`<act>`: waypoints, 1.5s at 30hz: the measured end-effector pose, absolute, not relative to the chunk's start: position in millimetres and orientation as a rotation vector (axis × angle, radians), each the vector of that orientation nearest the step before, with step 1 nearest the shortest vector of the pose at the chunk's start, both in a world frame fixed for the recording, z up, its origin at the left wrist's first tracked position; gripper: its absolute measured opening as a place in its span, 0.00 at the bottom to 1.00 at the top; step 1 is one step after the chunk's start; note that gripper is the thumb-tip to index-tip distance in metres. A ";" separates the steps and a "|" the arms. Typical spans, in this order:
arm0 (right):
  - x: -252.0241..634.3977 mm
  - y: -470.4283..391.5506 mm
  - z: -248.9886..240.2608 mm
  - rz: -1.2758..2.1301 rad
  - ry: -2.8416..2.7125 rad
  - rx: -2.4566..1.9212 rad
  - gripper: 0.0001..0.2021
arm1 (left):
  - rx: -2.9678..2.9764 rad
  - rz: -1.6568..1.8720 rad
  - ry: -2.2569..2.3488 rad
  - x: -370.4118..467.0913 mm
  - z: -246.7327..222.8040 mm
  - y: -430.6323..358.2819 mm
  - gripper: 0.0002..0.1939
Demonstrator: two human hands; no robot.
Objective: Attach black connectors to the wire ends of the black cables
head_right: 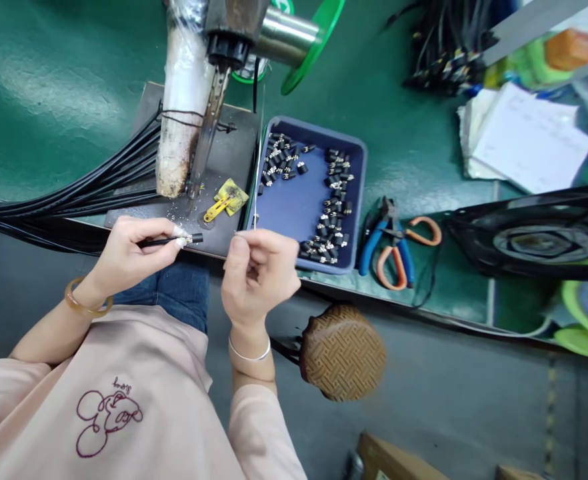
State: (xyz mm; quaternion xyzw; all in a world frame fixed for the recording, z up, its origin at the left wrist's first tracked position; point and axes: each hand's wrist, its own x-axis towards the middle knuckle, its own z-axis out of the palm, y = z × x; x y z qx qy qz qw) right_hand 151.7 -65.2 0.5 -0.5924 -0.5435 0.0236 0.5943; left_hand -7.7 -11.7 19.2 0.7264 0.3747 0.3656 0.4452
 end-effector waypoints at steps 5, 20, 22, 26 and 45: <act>154.9 -65.7 17.7 0.494 -1.514 -1.505 0.16 | 2.016 0.929 0.843 -13.0 20.0 -18.6 0.08; 135.0 -74.3 -3.4 0.343 -1.457 -1.394 0.09 | 1.127 0.727 0.779 -19.1 14.2 -24.6 0.16; 136.1 -76.1 -6.2 0.272 -1.505 -1.390 0.07 | 1.048 0.696 0.758 -21.3 16.0 -23.3 0.17; 142.7 -76.4 -3.5 0.230 -1.487 -1.404 0.07 | 1.036 0.727 0.722 -21.8 14.7 -24.3 0.13; 146.4 -77.6 -2.3 0.005 -1.676 -1.435 0.04 | 1.213 0.859 0.762 -17.9 6.6 -29.2 0.07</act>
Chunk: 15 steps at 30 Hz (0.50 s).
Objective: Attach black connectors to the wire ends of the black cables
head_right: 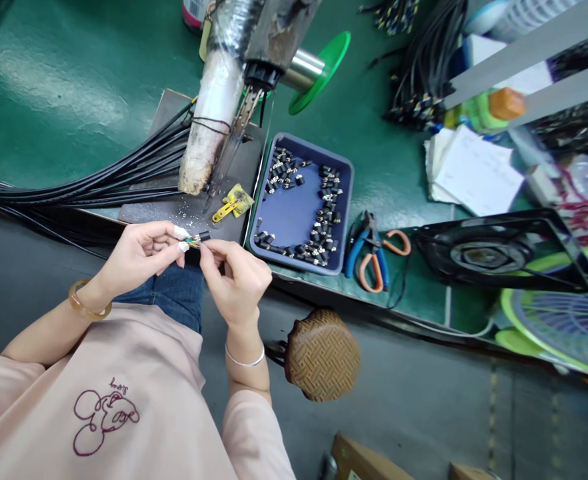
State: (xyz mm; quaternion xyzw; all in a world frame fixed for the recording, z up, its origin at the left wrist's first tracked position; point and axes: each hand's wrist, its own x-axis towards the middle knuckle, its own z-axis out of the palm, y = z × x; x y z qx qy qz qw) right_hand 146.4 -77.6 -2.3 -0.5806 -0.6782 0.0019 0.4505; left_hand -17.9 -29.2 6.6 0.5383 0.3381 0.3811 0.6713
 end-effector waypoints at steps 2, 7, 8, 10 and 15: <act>147.2 -80.2 -3.7 0.098 -1.598 -1.455 0.04 | 1.268 0.888 0.776 -17.6 5.7 -30.1 0.06; 142.9 -80.1 1.6 0.151 -1.647 -1.467 0.03 | 1.492 0.955 0.879 -15.3 0.3 -32.5 0.05; 141.2 -79.1 2.7 0.141 -1.668 -1.475 0.02 | 1.539 0.966 0.895 -15.1 -0.9 -32.7 0.06; 138.2 -77.6 3.3 0.124 -1.686 -1.491 0.03 | 1.624 0.985 0.910 -15.6 -2.9 -32.6 0.06; 140.3 -77.2 -1.9 0.220 -1.677 -1.487 0.06 | 1.755 0.978 0.868 -19.1 -5.1 -31.1 0.07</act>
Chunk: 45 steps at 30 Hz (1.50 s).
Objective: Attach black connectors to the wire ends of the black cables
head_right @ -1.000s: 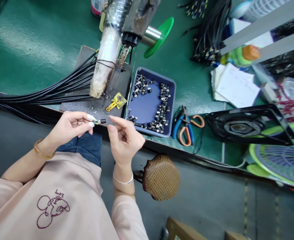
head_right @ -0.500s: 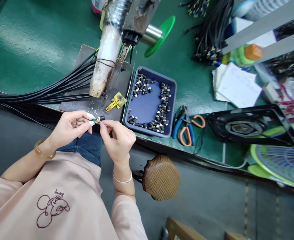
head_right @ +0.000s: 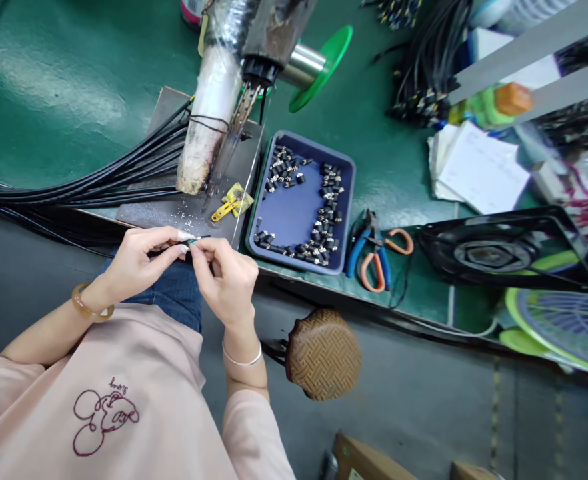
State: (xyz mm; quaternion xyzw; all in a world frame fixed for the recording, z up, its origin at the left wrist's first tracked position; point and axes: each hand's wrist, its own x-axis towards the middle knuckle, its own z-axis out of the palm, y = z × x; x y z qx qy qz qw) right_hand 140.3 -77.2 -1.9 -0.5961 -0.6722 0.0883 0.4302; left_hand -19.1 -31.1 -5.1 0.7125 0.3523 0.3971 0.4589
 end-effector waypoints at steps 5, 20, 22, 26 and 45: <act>147.9 -72.5 -7.8 0.172 -1.546 -1.311 0.09 | 1.735 1.035 0.848 -15.2 -3.7 -31.6 0.07; 152.9 -74.6 -19.4 -0.046 -1.456 -1.254 0.06 | 1.511 0.972 0.873 -8.7 -3.4 -20.8 0.08; 153.5 -73.9 -16.9 -0.128 -1.548 -1.275 0.07 | 1.499 0.950 0.866 -9.1 -2.4 -20.9 0.08; 152.9 -68.7 -8.2 -0.279 -1.830 -1.265 0.07 | 1.488 0.907 0.844 -10.0 -1.1 -21.0 0.09; 133.1 -65.8 -17.4 0.100 -1.576 -1.414 0.03 | 1.588 1.065 0.922 -6.5 -11.1 -32.5 0.04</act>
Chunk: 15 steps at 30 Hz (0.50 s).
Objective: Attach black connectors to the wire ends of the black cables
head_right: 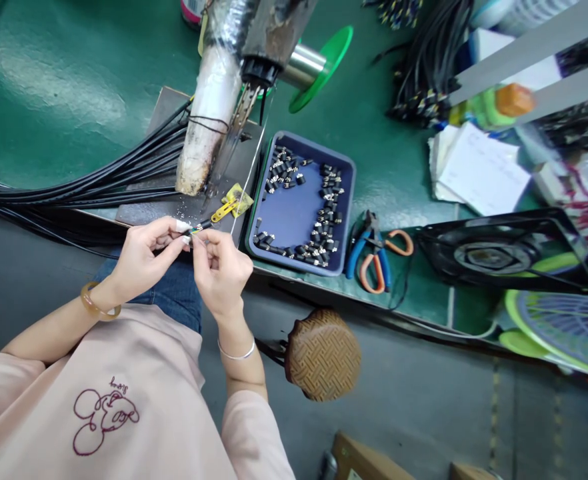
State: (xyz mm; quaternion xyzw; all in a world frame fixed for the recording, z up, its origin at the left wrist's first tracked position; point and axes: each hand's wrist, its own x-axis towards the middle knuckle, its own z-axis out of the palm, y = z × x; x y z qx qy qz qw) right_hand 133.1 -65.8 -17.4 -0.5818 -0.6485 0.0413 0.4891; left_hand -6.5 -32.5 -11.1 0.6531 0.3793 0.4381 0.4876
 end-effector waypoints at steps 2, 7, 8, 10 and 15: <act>131.6 -68.1 -15.5 0.350 -1.452 -1.408 0.06 | 1.617 1.099 0.898 -6.7 -10.1 -34.1 0.05; 138.0 -68.9 -10.6 0.394 -1.296 -1.277 0.05 | 1.695 1.210 0.932 -5.2 -8.3 -35.0 0.06; 139.9 -68.1 -9.7 0.337 -1.243 -1.204 0.05 | 1.725 1.239 0.944 -4.7 -8.4 -34.4 0.06; 143.0 -66.5 -8.3 0.234 -1.152 -1.080 0.07 | 1.788 1.287 0.953 -3.9 -8.7 -32.5 0.06; 146.7 -67.1 -10.3 0.085 -1.239 -1.230 0.08 | 1.706 1.261 0.976 -2.3 -9.8 -27.7 0.07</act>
